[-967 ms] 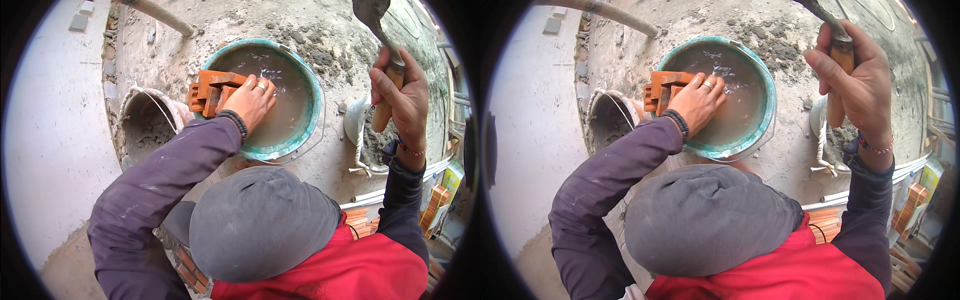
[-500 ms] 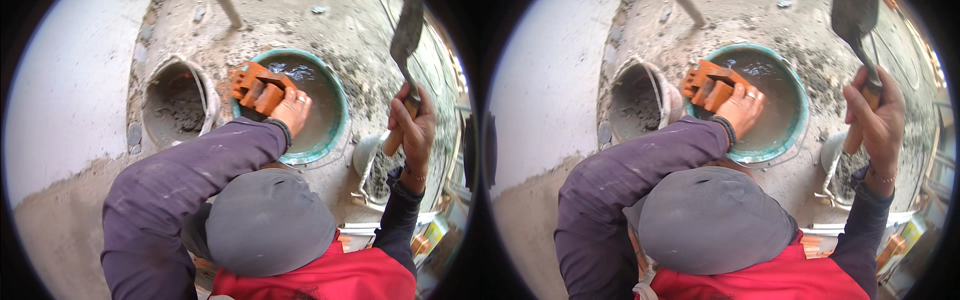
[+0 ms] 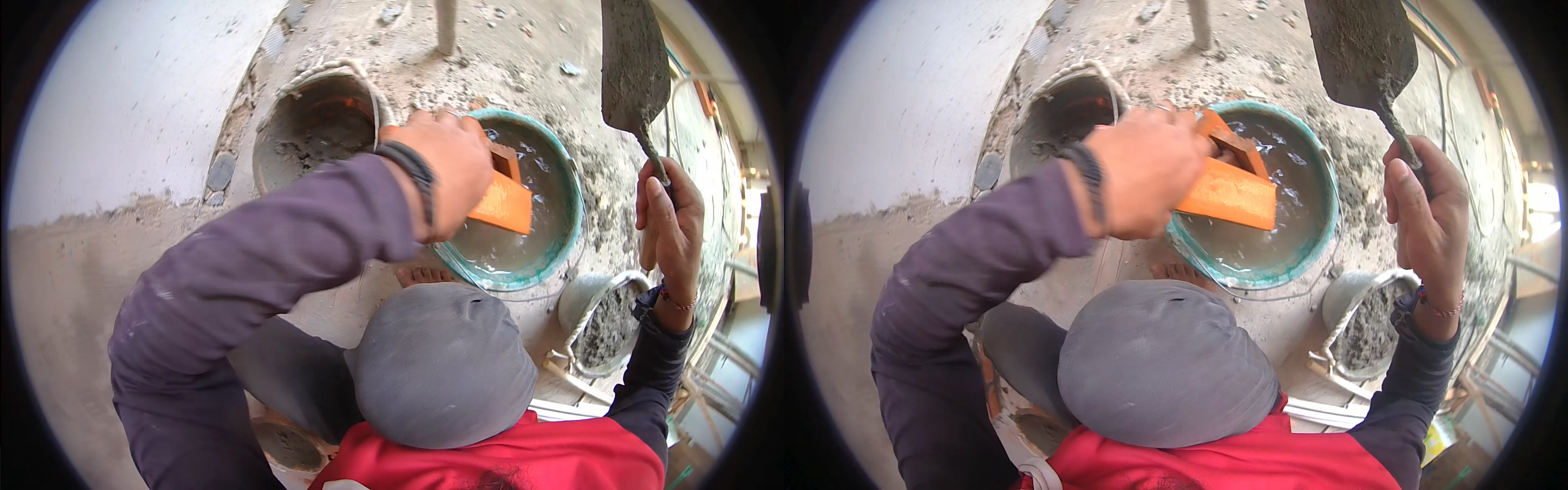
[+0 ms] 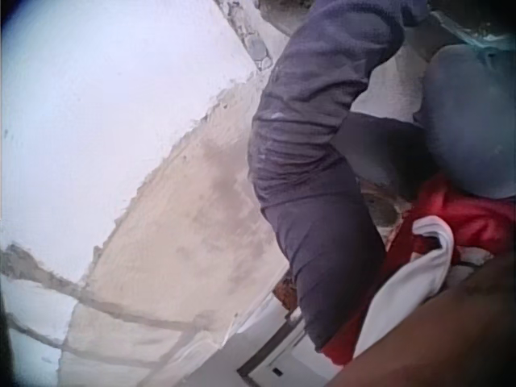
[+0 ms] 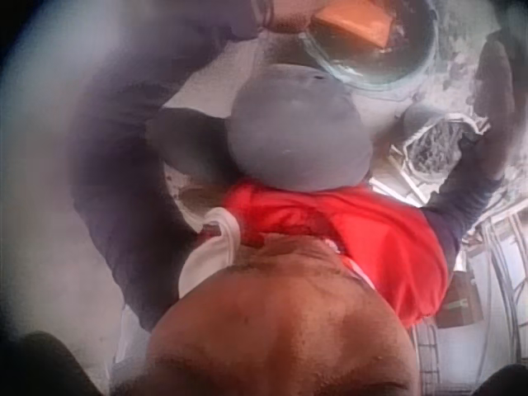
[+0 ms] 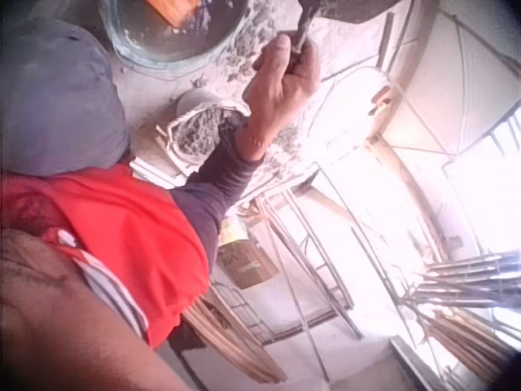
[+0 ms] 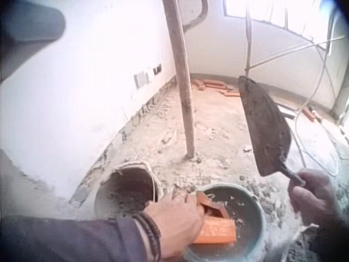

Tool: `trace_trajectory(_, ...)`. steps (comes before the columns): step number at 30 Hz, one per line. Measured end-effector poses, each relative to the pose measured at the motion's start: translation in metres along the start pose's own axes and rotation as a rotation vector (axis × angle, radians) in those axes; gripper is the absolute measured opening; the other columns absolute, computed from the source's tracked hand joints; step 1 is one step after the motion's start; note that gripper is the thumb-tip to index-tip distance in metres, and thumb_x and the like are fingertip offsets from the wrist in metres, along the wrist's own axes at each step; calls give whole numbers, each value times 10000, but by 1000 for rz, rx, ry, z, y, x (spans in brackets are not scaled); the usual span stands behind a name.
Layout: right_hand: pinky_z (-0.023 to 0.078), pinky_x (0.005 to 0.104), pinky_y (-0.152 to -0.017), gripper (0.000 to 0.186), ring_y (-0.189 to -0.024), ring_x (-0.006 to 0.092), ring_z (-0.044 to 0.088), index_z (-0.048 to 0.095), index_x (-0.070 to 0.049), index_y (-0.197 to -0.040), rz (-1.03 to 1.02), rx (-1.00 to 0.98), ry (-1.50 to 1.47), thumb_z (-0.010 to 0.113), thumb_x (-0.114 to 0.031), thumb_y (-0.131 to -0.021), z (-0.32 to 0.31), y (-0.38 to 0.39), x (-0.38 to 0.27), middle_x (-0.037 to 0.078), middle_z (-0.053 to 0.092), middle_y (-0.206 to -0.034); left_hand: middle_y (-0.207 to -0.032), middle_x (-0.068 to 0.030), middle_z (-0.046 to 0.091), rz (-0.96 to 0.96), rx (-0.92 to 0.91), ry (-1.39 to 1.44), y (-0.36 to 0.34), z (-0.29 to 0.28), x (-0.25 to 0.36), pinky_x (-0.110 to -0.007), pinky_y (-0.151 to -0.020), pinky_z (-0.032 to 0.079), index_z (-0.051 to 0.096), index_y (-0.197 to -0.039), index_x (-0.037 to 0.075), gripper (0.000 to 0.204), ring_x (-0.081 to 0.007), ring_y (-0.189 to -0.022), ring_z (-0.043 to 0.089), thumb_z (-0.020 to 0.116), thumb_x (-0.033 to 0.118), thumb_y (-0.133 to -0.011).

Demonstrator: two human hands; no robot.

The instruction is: The person applies mortar to a wall using a trowel, rinses bricks in a bucket of water, applies mortar to the bricks, and positions them onto the wall while tapping them with a hammer.

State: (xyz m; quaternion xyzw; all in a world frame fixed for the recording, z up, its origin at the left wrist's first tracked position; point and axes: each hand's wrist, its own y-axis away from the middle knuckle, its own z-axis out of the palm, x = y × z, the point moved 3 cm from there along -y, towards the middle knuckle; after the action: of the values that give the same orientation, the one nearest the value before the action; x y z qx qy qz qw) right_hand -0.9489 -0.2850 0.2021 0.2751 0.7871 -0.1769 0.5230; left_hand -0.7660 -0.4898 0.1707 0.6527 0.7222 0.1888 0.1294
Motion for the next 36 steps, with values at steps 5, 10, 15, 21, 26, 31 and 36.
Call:
trace_trajectory(5,419,224,-607,212,-676,57,493,599,6,-1083,-85,-190,282,589,-177,-978,38,-50,-38,-5,560,-794,-1169,-219,561,-21,309,482,103,14,-90,-416,-982,454,486,-1265,-54,636,-370,-1137,554,758,208,-754)
trace_trajectory(10,469,416,-688,227,-728,323,611,619,3,-1026,-494,-364,811,626,-198,-924,131,-110,-88,173,623,-792,-1118,-138,577,-474,504,1207,239,89,-136,-343,-957,454,482,-1287,-51,668,-238,-1088,555,756,192,-728)
trace_trajectory(15,517,465,-787,159,-880,361,658,645,-29,-881,-840,-636,1235,581,-174,-890,252,-122,-108,170,677,-856,-1067,-96,567,-629,739,1821,321,171,-124,-320,-918,460,451,-1334,-5,651,-184,-1055,539,611,112,-713)
trace_trajectory(21,579,384,-732,155,-872,265,718,745,-75,-881,-1022,-744,1706,618,-161,-854,361,-128,-94,114,725,-905,-987,-115,620,-750,1034,2308,336,241,-71,-341,-824,517,489,-1269,13,517,-200,-896,618,580,298,-847)
trace_trajectory(26,586,369,-732,196,-895,246,727,775,-95,-906,-914,-818,1852,606,-191,-884,385,-116,-78,95,740,-906,-901,-123,584,-909,1078,2355,312,284,-40,-377,-679,557,500,-1200,26,662,-218,-814,640,460,635,-945)
trace_trajectory(31,587,379,-746,190,-911,258,726,771,-89,-918,-883,-947,1851,648,-222,-862,388,-89,-80,95,741,-928,-966,-93,576,-628,1141,2351,283,295,-51,-355,-704,547,521,-1213,42,894,-196,-815,629,319,837,-859)
trace_trajectory(36,579,398,-788,194,-950,273,716,766,-83,-944,-648,-981,1865,697,-225,-830,390,-79,-86,107,738,-951,-1020,-78,568,-537,1096,2302,264,280,-66,-351,-840,522,507,-1250,39,854,-171,-924,601,273,788,-912)
